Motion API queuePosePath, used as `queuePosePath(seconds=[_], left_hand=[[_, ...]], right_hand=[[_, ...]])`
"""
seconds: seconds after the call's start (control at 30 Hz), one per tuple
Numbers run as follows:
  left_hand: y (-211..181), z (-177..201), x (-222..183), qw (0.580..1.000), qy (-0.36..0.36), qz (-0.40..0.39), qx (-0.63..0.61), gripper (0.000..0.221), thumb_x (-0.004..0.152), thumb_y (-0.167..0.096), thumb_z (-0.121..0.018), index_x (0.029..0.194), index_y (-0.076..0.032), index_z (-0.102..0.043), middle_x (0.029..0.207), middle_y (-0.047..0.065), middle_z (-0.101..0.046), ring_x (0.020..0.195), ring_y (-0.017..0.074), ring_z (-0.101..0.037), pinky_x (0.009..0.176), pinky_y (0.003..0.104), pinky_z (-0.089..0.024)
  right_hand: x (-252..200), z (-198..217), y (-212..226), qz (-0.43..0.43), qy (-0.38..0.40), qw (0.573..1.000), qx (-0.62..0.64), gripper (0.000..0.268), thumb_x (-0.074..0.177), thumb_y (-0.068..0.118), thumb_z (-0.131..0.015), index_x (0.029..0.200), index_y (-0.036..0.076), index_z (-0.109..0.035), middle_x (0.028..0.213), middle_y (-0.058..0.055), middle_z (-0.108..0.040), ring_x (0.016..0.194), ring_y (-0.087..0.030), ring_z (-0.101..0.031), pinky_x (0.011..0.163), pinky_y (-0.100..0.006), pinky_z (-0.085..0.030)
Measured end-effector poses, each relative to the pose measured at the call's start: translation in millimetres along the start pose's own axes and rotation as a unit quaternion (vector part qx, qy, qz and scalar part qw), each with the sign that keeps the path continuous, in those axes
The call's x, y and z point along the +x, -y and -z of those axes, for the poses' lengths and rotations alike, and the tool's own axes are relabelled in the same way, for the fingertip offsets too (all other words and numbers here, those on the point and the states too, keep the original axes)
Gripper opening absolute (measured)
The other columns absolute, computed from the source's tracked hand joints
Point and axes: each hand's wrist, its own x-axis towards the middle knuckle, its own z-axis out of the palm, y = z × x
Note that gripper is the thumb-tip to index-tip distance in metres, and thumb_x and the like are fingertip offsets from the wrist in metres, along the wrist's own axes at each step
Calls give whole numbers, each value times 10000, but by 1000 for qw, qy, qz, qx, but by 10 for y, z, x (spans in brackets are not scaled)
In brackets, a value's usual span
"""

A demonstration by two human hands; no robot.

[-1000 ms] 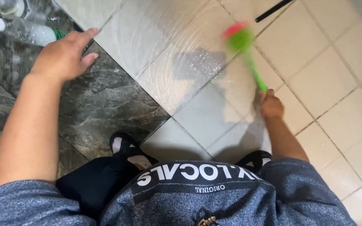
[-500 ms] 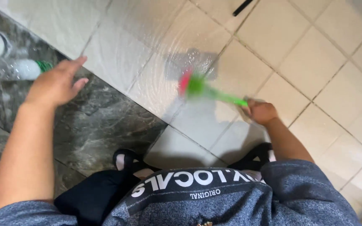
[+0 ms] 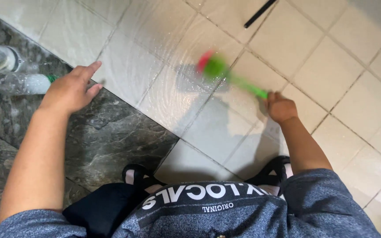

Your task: Cleaning the shower floor using soapy water and a brush, then rinsing it with a shower head.

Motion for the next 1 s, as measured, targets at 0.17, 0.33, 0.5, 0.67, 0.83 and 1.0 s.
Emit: queuePosePath(seconds=[0.17,0.33,0.5,0.67,0.83,1.0], left_hand=[[58,-92,-125,1000,5,10,-5,655,953,-367,-659,1564,-261,-447,1381,155,-604,1119,416,-642,915,508,-527],[84,-51,-252,999,-12,26,-17,659,943,-370,-657,1558,-266,-444,1421,159,-583,1148,421,-628,927,508,-521],[99,-6,-427,998,-6,65,-23,668,940,-379,-646,1561,-286,-418,1432,151,-577,1195,414,-611,958,506,-514],[41,10,-574,994,-1,99,-35,716,923,-390,-649,1583,-307,-382,1432,145,-566,1173,426,-609,955,513,-509],[92,-151,-715,994,0,106,-21,675,937,-403,-640,1562,-312,-401,1435,132,-572,1163,424,-623,932,519,-525],[21,-123,-831,995,3,103,4,592,959,-411,-629,1516,-299,-459,1390,118,-608,1151,408,-649,935,511,-543]], right_hand=[[97,-605,167,-36,-129,982,132,457,1115,424,-416,1332,53,-573,1133,-242,-693,869,-438,-698,709,-547,-570],[238,-74,297,234,42,971,4,456,974,441,-408,1232,93,-554,1085,-199,-706,883,-405,-720,701,-543,-584],[384,299,696,-161,70,960,217,399,1137,408,-319,1219,66,-508,1022,-263,-728,968,-463,-691,845,-548,-534],[694,186,518,102,122,983,92,396,999,443,-353,1148,151,-576,1051,-238,-719,970,-433,-692,871,-544,-529],[934,74,680,-119,57,981,143,511,1118,483,-298,1243,44,-527,1053,-275,-737,976,-463,-699,864,-570,-553],[953,437,683,287,69,953,-70,515,1034,513,-311,1227,96,-543,1080,-196,-712,859,-397,-728,710,-542,-583]])
